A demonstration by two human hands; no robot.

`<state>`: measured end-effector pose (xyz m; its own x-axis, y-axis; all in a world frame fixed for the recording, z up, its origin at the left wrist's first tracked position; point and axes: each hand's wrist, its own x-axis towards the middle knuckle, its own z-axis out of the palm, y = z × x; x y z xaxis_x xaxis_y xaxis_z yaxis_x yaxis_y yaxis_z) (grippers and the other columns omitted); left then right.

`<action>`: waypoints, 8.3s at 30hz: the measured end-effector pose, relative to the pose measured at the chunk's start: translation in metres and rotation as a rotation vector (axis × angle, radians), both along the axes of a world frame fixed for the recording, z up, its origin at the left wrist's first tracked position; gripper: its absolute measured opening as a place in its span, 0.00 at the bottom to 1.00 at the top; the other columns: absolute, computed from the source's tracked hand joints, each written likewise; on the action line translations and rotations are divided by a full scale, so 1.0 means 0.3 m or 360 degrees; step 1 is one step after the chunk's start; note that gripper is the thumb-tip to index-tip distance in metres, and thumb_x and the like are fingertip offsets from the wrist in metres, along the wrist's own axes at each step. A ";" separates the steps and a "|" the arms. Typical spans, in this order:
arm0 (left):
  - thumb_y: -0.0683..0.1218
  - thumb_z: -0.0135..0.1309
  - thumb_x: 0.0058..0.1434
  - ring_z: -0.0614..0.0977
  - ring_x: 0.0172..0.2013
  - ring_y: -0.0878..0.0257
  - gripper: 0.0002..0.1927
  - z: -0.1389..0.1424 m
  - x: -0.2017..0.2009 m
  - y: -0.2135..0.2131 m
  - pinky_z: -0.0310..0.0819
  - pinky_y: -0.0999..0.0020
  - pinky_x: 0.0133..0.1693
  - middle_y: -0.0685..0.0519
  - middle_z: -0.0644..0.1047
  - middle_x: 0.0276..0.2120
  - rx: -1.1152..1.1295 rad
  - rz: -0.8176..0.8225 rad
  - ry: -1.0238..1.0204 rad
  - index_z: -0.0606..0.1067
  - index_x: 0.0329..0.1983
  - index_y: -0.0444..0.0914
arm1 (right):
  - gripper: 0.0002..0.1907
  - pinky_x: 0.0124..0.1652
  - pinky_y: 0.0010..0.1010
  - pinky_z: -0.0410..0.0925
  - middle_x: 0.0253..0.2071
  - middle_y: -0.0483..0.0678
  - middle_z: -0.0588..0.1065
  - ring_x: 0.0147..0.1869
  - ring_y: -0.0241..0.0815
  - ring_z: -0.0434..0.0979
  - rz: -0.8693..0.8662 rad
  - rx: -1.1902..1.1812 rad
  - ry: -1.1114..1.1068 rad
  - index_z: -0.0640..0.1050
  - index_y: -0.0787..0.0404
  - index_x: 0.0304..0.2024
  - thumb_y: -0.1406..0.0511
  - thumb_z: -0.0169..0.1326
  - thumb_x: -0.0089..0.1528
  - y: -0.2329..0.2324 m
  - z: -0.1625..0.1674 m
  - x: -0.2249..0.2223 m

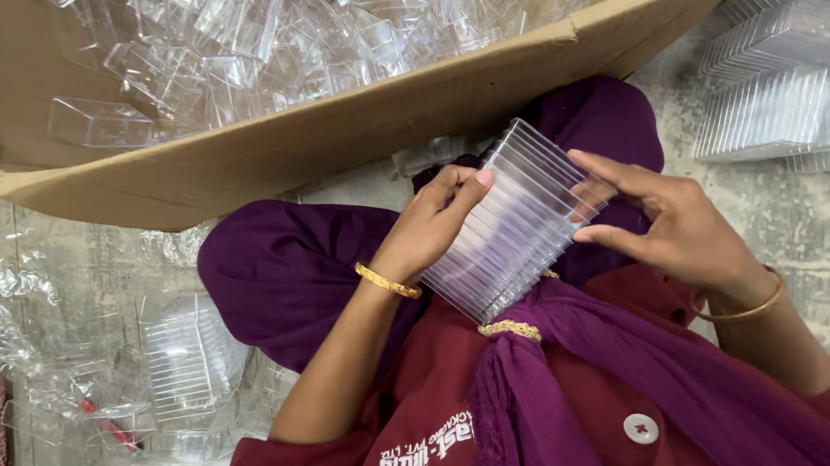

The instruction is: The person sits on the floor and repeatedly picks small clear plastic containers from a large cardboard box. They align and stack the containers into neat piles, then place the stacks on the floor beside them.

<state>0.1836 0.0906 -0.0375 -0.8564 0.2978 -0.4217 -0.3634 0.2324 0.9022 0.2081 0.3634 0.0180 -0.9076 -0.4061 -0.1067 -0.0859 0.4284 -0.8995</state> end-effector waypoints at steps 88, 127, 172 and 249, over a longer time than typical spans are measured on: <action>0.56 0.48 0.67 0.82 0.49 0.56 0.30 -0.090 -0.023 -0.007 0.81 0.57 0.48 0.44 0.76 0.53 0.1632 0.0259 -0.0438 0.64 0.66 0.35 | 0.45 0.61 0.43 0.69 0.71 0.52 0.68 0.67 0.47 0.71 -0.2538 -0.0763 -0.0373 0.58 0.62 0.76 0.64 0.61 0.58 0.538 -0.789 0.026; 0.57 0.53 0.73 0.88 0.41 0.57 0.24 0.042 -0.454 -0.649 0.86 0.66 0.45 0.41 0.80 0.57 0.0606 0.1306 0.1071 0.61 0.60 0.38 | 0.28 0.59 0.41 0.71 0.59 0.51 0.76 0.57 0.47 0.79 0.1060 0.1256 0.0471 0.76 0.57 0.58 0.51 0.60 0.59 -0.687 -0.311 -1.092; 0.56 0.52 0.70 0.72 0.36 0.56 0.36 0.119 -0.408 -0.607 0.73 0.58 0.42 0.38 0.76 0.38 -0.0217 0.0913 0.0511 0.62 0.81 0.48 | 0.15 0.39 0.27 0.78 0.41 0.46 0.82 0.40 0.36 0.84 0.1097 0.0353 0.0339 0.83 0.57 0.47 0.57 0.57 0.63 -0.806 -0.022 -1.086; 0.67 0.40 0.73 0.86 0.53 0.60 0.34 0.162 -0.587 -0.336 0.82 0.60 0.53 0.48 0.82 0.55 -0.0048 0.0362 0.0956 0.59 0.78 0.53 | 0.15 0.17 0.16 0.66 0.34 0.45 0.86 0.16 0.27 0.70 0.0707 -0.0061 -0.0226 0.83 0.60 0.50 0.61 0.54 0.64 -0.364 0.166 -0.939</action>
